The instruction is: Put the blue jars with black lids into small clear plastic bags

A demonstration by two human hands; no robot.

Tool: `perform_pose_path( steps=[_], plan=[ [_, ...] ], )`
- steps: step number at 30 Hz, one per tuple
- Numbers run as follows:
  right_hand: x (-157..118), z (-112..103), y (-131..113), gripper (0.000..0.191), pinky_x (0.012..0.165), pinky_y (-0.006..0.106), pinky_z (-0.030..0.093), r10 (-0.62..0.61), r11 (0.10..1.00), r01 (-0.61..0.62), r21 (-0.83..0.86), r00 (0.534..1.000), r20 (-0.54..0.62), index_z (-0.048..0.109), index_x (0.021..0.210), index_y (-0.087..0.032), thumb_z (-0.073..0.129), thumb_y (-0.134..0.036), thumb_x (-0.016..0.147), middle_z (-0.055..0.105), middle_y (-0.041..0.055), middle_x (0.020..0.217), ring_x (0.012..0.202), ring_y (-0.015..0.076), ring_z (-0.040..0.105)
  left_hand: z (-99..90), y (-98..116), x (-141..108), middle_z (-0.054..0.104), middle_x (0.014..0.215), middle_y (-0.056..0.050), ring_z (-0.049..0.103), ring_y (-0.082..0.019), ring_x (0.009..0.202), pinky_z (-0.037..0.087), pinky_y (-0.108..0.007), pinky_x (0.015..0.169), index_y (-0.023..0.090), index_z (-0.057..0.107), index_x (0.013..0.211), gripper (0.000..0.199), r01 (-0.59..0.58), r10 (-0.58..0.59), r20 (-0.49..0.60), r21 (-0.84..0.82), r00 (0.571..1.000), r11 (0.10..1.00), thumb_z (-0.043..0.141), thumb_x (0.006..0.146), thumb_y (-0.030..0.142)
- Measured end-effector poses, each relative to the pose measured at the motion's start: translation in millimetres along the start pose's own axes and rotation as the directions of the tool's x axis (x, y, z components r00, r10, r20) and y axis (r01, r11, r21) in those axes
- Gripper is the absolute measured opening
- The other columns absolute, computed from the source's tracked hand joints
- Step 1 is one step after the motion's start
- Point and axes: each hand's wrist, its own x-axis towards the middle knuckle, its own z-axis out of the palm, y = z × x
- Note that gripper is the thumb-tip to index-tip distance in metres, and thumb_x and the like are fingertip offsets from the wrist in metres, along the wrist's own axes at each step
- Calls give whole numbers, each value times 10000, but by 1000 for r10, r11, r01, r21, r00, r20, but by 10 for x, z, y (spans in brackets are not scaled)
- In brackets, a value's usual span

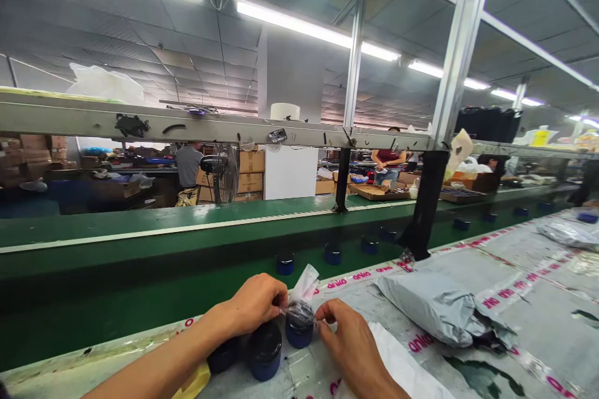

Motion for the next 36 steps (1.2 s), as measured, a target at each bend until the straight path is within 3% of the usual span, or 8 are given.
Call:
perform_pose_path(
  steps=[4, 7, 15, 19, 24, 30, 33, 36],
  plan=[
    [-98, -97, -69, 220, 827, 304, 493, -176, 973, 184, -136, 982, 73, 637, 902, -234, 504, -60, 890, 698, 15, 1014, 966, 199, 656, -33, -77, 29, 739, 992, -30, 712, -197, 944, 581, -413, 884, 167, 707, 1010, 166, -107, 105, 39, 35, 994, 994, 671, 968, 323],
    [-120, -90, -78, 247, 798, 296, 492, -260, 929, 292, -228, 952, 162, 665, 889, -239, 538, -27, 901, 705, 11, 987, 950, 203, 655, -56, -99, 40, 757, 1003, -30, 714, -203, 975, 569, -413, 901, 178, 724, 1000, 99, -176, 173, 53, 50, 983, 983, 692, 945, 253],
    [-55, 137, -77, 121, 723, 349, 480, -220, 879, 326, -349, 925, 309, 722, 803, -191, 689, -74, 810, 767, 87, 925, 929, 310, 689, -100, -111, 127, 808, 973, -32, 738, -256, 978, 511, -310, 764, 252, 773, 845, 161, -245, 238, 111, 62, 965, 967, 729, 813, 100],
    [-50, 122, -187, 183, 700, 321, 454, -121, 928, 217, -302, 944, 309, 734, 753, -174, 626, -35, 801, 780, 113, 873, 923, 302, 697, -56, -143, 213, 780, 933, -39, 714, -239, 961, 527, -351, 826, 193, 719, 753, 120, -231, 227, 164, 4, 960, 973, 739, 805, 87],
    [130, -38, -255, 204, 633, 274, 433, 67, 997, -53, -62, 963, 259, 718, 671, -184, 592, -26, 647, 747, 57, 723, 739, 231, 688, -13, -209, 255, 722, 893, -2, 696, -183, 860, 575, -371, 817, 155, 702, 883, 107, -115, 158, 206, -206, 966, 972, 747, 893, 251],
    [433, -355, -156, 173, 582, 224, 488, 206, 872, -322, 369, 925, 320, 623, 737, -200, 498, -299, 803, 625, 4, 661, 637, 145, 610, 7, -188, 291, 699, 885, -5, 682, -144, 737, 585, -292, 664, 134, 676, 966, 251, 147, -44, 217, -484, 975, 863, 626, 992, 379],
    [473, -483, -82, 162, 552, 215, 461, 258, 825, -361, 434, 925, 279, 600, 726, -207, 546, -354, 766, 594, -1, 657, 635, 141, 582, -28, -103, 319, 706, 913, -17, 682, -131, 723, 589, -284, 651, 139, 666, 1018, 246, 234, -138, 209, -563, 968, 793, 612, 1003, 379],
    [480, -532, -37, 101, 514, 218, 415, 300, 845, -348, 405, 937, 178, 598, 709, -214, 574, -312, 711, 579, -12, 641, 617, 143, 546, -96, 10, 316, 706, 879, -9, 681, -131, 710, 587, -285, 650, 138, 670, 982, 264, 258, -204, 158, -582, 966, 771, 611, 1001, 395]
  ],
)
